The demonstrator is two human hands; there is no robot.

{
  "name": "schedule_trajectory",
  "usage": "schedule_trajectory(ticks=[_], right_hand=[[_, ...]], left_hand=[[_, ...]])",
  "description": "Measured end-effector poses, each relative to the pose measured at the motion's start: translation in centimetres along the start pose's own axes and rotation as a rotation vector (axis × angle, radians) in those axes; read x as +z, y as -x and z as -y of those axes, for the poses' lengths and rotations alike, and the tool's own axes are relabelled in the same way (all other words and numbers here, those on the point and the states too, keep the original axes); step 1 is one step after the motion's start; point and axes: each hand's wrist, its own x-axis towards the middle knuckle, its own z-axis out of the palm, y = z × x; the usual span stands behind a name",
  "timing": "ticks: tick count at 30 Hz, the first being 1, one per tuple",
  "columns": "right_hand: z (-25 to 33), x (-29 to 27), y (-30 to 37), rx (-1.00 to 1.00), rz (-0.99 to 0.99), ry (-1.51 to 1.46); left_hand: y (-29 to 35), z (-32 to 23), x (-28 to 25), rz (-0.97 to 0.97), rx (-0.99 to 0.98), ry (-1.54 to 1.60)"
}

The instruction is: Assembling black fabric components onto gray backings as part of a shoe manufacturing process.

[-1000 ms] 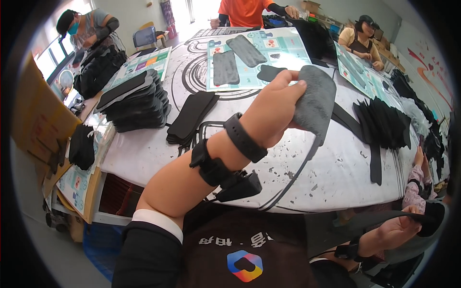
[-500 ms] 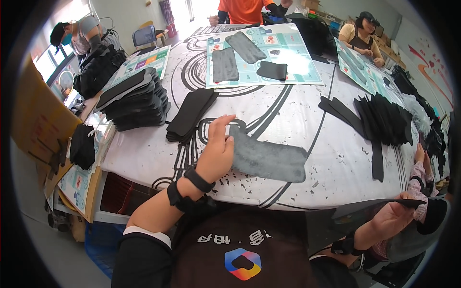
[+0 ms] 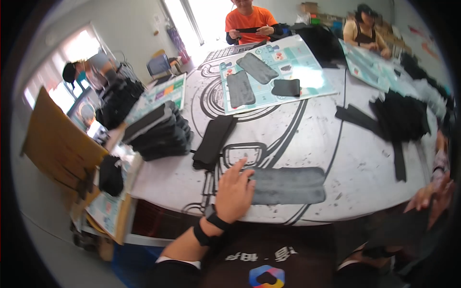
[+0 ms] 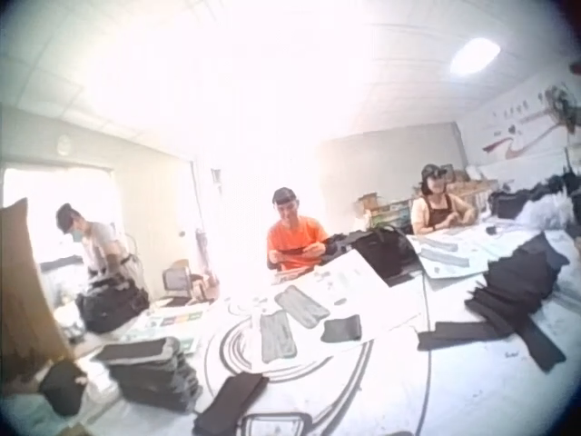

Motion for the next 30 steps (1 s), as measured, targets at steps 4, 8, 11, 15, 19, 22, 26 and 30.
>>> schedule_trajectory(ticks=[4, 8, 11, 15, 19, 22, 26, 30], right_hand=[[-1.2, 7.7, -6.2, 0.005, 1.202, -0.177], [-8.1, 12.3, -3.8, 0.434, 1.500, -0.382], [-9.7, 17.7, -2.2, 0.302, 1.471, -0.066], [-10.5, 21.2, 1.3, 0.017, 1.447, -0.244], [-10.9, 19.9, -0.6, 0.145, 1.554, -0.114], [-10.1, 17.8, -1.0, 0.220, 1.451, -0.082], [-8.5, 15.6, -0.3, 0.025, 0.624, -0.140], [-7.7, 15.9, -2.0, -0.593, 0.475, -0.440]], left_hand=[[0.9, 0.0, -1.2, 0.038, 0.004, -0.101], [0.6, -0.3, -0.7, 0.067, 0.042, -0.173], [0.6, -0.3, -1.1, 0.137, 0.054, -0.198], [1.4, 0.3, -1.7, 0.179, 0.069, -0.324], [1.9, 0.6, -1.6, 0.178, 0.026, -0.256], [2.3, 0.6, -1.5, 0.195, -0.021, -0.193], [2.3, 0.0, -2.6, 0.152, 0.026, -0.191], [2.0, -1.0, -4.3, 0.046, 0.056, 0.254]])
